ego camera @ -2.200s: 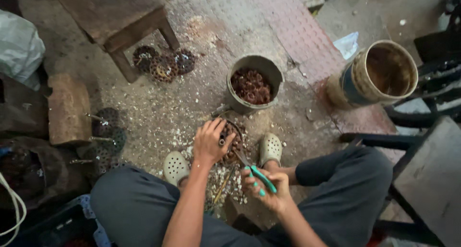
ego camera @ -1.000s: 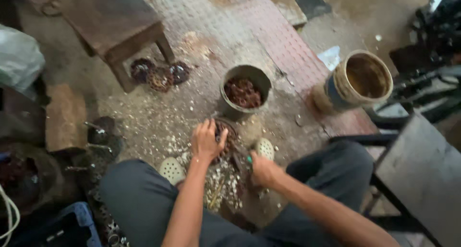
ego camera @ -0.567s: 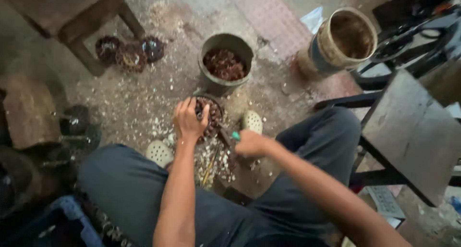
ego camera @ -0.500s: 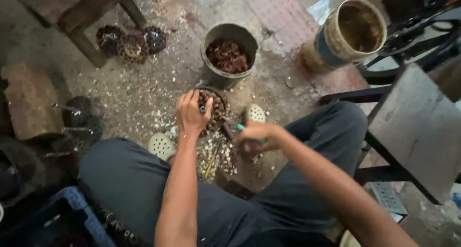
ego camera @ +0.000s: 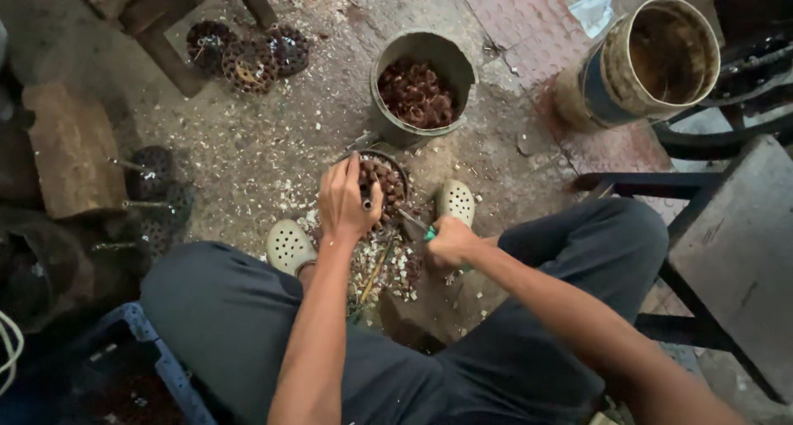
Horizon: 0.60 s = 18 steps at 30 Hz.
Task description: The person sits on the floor and uses pliers to cut small copper pieces from a circular metal component. The cut pieces are dropped into a nearby bucket.
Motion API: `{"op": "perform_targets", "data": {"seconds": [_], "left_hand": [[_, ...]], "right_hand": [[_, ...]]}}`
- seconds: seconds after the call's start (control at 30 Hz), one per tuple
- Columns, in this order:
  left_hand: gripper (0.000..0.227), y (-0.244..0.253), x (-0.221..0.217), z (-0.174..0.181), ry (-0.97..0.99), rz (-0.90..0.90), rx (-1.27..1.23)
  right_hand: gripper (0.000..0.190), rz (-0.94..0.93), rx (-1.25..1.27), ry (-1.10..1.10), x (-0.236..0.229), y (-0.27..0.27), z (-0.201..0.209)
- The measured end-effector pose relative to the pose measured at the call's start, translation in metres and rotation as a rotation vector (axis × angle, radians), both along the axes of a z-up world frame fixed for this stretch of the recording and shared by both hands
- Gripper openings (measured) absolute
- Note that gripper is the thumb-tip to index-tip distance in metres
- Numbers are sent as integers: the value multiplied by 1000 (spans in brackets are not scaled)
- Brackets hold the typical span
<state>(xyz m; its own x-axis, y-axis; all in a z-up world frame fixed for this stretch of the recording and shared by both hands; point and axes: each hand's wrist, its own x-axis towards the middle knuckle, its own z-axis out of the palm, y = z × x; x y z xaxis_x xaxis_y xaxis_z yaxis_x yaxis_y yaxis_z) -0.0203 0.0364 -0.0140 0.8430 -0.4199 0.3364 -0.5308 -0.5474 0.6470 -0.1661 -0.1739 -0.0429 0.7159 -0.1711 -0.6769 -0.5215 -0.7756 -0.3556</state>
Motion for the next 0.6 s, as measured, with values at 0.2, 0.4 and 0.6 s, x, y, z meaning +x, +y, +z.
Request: {"op": "perform_targets", "data": {"seconds": [0.2,0.4,0.6], "left_hand": [[53,4,2,2,17,5,21],[54,2,1,-13,71,89,-18],[58,-6,1,-17,64,141,-31]], "right_hand": [[32,-140,-191,-63,2,40,56],[25,62,-368,-196,29,25,102],[38,157,-327,-127,34,19,100]]}}
